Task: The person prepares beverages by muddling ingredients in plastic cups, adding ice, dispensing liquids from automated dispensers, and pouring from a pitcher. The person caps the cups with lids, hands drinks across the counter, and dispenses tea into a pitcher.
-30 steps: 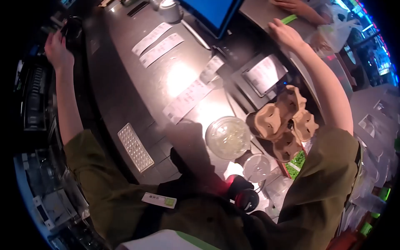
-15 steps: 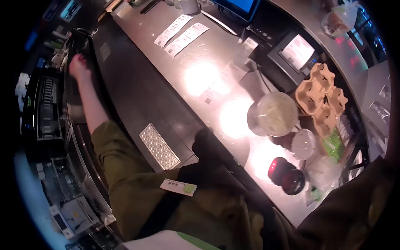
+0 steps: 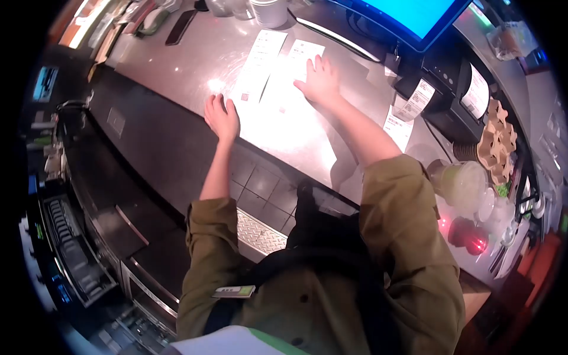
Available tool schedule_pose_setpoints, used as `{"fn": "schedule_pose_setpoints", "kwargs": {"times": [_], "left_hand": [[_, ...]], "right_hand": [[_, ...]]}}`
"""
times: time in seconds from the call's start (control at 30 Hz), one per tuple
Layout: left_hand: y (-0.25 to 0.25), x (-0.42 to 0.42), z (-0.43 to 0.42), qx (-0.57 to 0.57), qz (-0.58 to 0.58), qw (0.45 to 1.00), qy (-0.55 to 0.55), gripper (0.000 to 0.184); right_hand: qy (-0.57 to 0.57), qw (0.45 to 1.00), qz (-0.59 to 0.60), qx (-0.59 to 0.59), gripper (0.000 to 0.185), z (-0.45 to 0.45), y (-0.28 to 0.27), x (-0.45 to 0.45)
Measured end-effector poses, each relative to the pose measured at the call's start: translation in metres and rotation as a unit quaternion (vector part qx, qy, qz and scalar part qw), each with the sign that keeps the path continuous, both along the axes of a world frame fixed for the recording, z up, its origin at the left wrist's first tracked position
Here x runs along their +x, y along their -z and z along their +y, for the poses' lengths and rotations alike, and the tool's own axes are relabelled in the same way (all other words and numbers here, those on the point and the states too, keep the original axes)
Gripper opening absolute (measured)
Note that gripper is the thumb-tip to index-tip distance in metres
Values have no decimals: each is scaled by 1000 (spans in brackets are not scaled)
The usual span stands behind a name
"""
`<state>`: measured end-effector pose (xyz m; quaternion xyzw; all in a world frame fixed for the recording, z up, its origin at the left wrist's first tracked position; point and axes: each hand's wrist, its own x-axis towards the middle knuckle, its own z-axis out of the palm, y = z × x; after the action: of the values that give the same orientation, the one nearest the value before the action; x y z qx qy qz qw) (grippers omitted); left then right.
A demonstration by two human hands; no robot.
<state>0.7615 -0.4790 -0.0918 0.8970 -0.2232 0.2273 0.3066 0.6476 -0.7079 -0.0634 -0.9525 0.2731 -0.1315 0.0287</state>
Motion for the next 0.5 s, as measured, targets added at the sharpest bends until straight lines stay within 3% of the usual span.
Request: {"fn": "schedule_pose_setpoints", "kwargs": {"times": [0.03, 0.1, 0.13, 0.17, 0.2, 0.23, 0.27, 0.3, 0.33, 0.37, 0.4, 0.47, 0.5], "left_hand": [[1, 1, -1, 5, -22, 1000, -5, 29], [-7, 9, 4, -28, 11, 1000, -1, 19], [-20, 9, 4, -25, 11, 1000, -11, 15], [-27, -6, -4, -144, 42, 989, 8, 16], [-26, -9, -4, -172, 67, 982, 36, 17], [-20, -2, -1, -130, 35, 989, 64, 16], [-9, 7, 5, -24, -16, 999, 26, 17], [-8, 9, 5, -15, 6, 1000, 13, 20], [9, 22, 11, 21, -42, 999, 28, 23], [-1, 12, 3, 34, -26, 999, 26, 24], [-13, 2, 4, 49, -13, 999, 15, 26], [-1, 18, 3, 55, 23, 997, 39, 29], [0, 20, 4, -116, 174, 977, 43, 33]], "right_hand": [[7, 999, -4, 31, 70, 0, 10, 11], [7, 999, -51, -2, 72, 2, 27, 28], [0, 987, -94, 131, 68, -2, 8, 20], [-10, 902, -208, 378, 64, 7, -31, -15], [-16, 810, -300, 503, 60, 20, -60, -39], [-22, 788, -332, 519, 57, 36, -78, -35], [27, 898, -183, 399, 59, 26, -65, 1], [1, 941, -259, 216, 57, 30, -50, 14], [-15, 922, -346, 171, 52, 36, -44, 6], [-9, 876, -410, 253, 44, 49, -75, -33], [-44, 852, -456, 253, 40, 61, -88, -78], [-69, 841, -504, 184, 34, 71, -91, -160], [-24, 863, -479, 158, 31, 77, -94, -216]]}}
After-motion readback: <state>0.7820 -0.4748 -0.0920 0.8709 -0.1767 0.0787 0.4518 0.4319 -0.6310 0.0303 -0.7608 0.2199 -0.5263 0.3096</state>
